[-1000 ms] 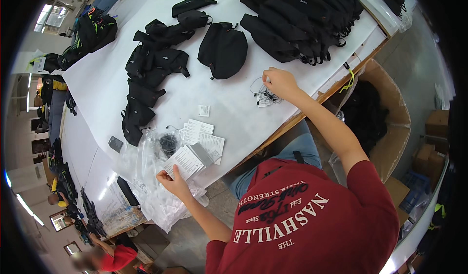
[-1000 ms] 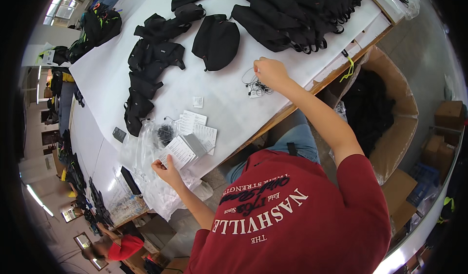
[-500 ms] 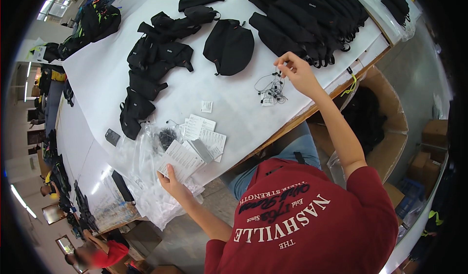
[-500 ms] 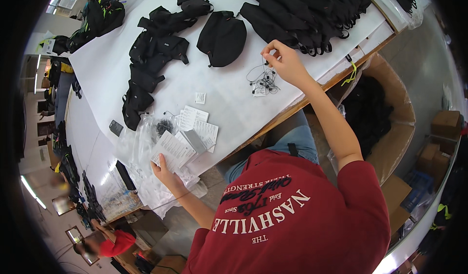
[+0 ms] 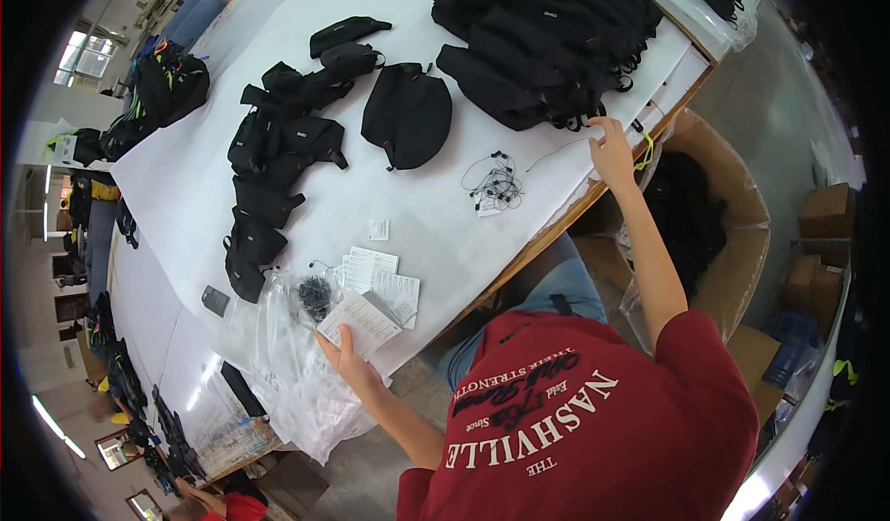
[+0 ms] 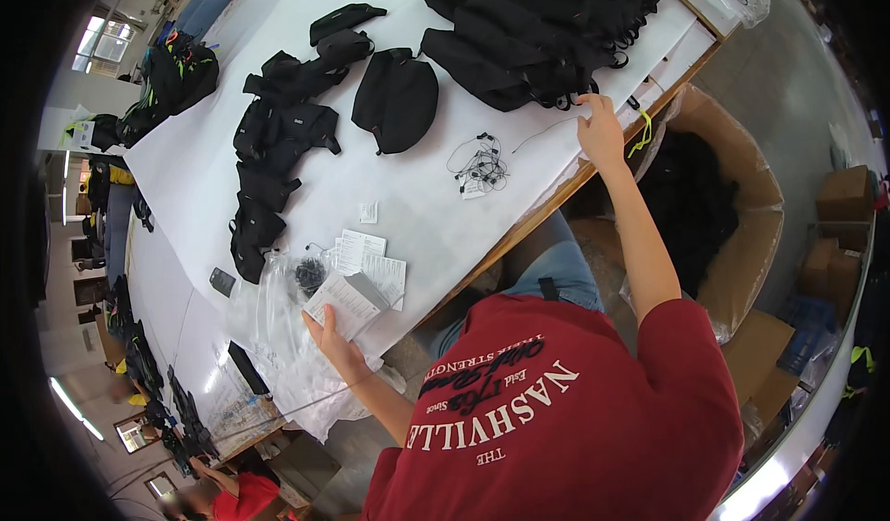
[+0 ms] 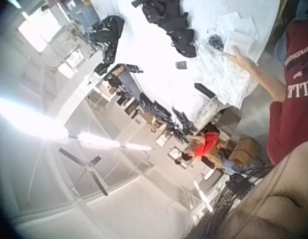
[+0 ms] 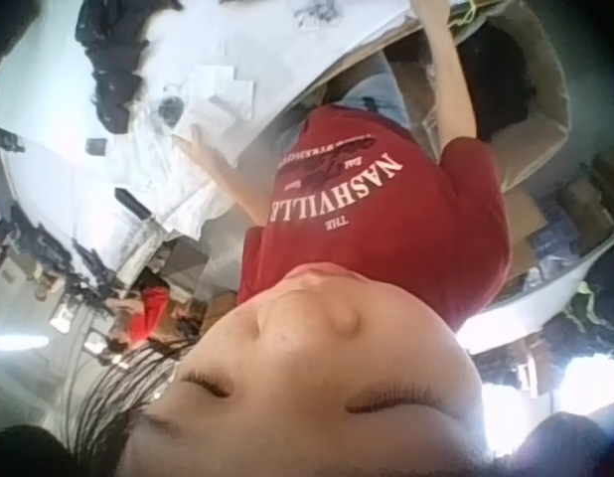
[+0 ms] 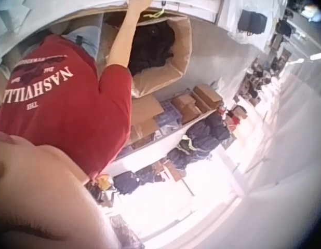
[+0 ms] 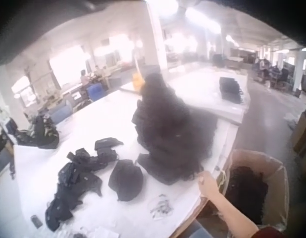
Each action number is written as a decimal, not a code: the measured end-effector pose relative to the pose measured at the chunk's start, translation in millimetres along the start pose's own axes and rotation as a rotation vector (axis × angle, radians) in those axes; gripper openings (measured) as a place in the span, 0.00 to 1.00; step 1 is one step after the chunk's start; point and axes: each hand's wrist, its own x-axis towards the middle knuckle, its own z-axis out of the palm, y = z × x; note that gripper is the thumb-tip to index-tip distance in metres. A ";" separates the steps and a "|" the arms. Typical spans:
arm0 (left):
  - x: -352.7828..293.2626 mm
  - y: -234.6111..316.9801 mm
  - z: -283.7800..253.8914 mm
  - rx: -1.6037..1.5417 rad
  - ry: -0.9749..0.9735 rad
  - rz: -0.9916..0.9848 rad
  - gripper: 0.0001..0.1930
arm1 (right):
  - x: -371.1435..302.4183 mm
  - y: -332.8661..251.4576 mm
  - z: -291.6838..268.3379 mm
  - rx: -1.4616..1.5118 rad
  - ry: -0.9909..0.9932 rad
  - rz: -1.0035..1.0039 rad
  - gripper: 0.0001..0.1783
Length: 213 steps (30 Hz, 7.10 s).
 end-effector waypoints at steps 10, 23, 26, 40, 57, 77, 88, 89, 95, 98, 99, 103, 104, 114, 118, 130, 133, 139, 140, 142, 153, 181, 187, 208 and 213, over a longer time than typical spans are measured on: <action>-7.2 5.0 21.4 0.179 -0.294 0.029 0.23 | 6.8 -6.7 45.1 -0.159 -0.419 -0.224 0.08; -24.4 4.2 70.4 0.226 -0.514 0.019 0.23 | 0.5 -76.7 -44.0 0.614 -0.220 0.137 0.04; -31.9 6.9 88.8 0.275 -0.521 0.069 0.12 | -15.0 -93.0 -55.9 0.656 -0.270 0.198 0.04; -73.3 20.8 123.9 0.026 -0.365 0.130 0.07 | -83.9 -180.5 -4.8 0.484 -0.483 -0.308 0.06; -57.0 17.0 98.1 0.011 -0.545 0.350 0.04 | -80.4 -190.7 -11.6 0.650 -0.732 -0.109 0.06; -7.4 16.7 120.2 -0.028 -0.805 0.031 0.04 | -76.0 -174.6 11.6 0.703 -0.993 0.078 0.10; 186.9 -77.9 208.1 0.664 -0.431 0.176 0.17 | -74.5 -158.8 -4.3 0.617 -0.941 -0.011 0.09; 184.1 -78.3 205.2 0.653 -0.419 0.248 0.16 | -76.2 -157.3 -5.4 0.630 -0.926 -0.003 0.09; 104.3 -36.0 197.3 0.436 -0.514 0.443 0.11 | -84.7 -138.7 13.4 0.620 -0.688 0.204 0.08; 53.2 -23.4 174.7 0.246 -0.621 0.202 0.10 | -82.3 -140.0 25.0 0.595 -0.547 0.235 0.06; 39.5 -23.3 166.3 0.109 -0.662 0.036 0.11 | -81.8 -141.6 29.0 0.583 -0.465 0.235 0.05; 1.4 -24.4 136.6 0.096 -0.646 -0.181 0.14 | -83.9 -146.4 43.6 0.470 -0.514 0.149 0.06; -4.3 -26.6 130.4 0.023 -0.672 -0.258 0.15 | -85.6 -148.8 43.5 0.444 -0.569 0.161 0.06; -19.8 -41.4 117.2 0.084 -0.576 -0.250 0.10 | -93.1 -146.0 43.0 0.379 -0.612 -0.204 0.06; -22.3 -45.8 116.0 0.141 -0.554 -0.111 0.07 | -90.4 -144.5 39.9 0.262 -0.645 -0.274 0.06; -32.3 -49.9 115.4 0.108 -0.468 -0.006 0.04 | -94.4 -146.4 44.2 0.308 -0.645 -0.288 0.04; -34.0 -34.9 118.5 0.101 -0.360 0.054 0.04 | -88.2 -149.9 39.7 0.490 -0.741 -0.020 0.04; -36.0 -14.6 117.8 0.026 -0.343 0.050 0.03 | -74.9 -139.3 38.6 0.824 -0.858 0.230 0.08; -36.2 -13.7 115.7 -0.011 -0.380 0.009 0.04 | -72.1 -140.6 37.0 0.814 -0.896 0.235 0.07; -37.4 -10.0 117.2 -0.049 -0.423 -0.033 0.04 | -70.9 -140.8 37.9 0.908 -0.896 0.257 0.07; -46.4 1.4 123.5 0.113 -0.527 -0.111 0.04 | -81.3 -152.8 42.0 1.119 -0.903 0.238 0.05; -45.5 0.6 124.9 0.164 -0.580 -0.184 0.03 | -86.2 -155.7 46.3 0.924 -0.814 -0.024 0.03; -48.8 0.7 122.5 0.164 -0.569 -0.201 0.03 | -70.4 -158.5 31.9 0.952 -0.915 -0.022 0.04; -38.5 24.3 127.9 0.487 -0.768 0.488 0.10 | -53.5 -133.0 35.5 0.523 -1.103 -0.040 0.10; -34.3 12.5 122.1 0.869 -0.715 0.809 0.19 | -39.3 -151.4 9.8 0.448 -1.104 -0.224 0.10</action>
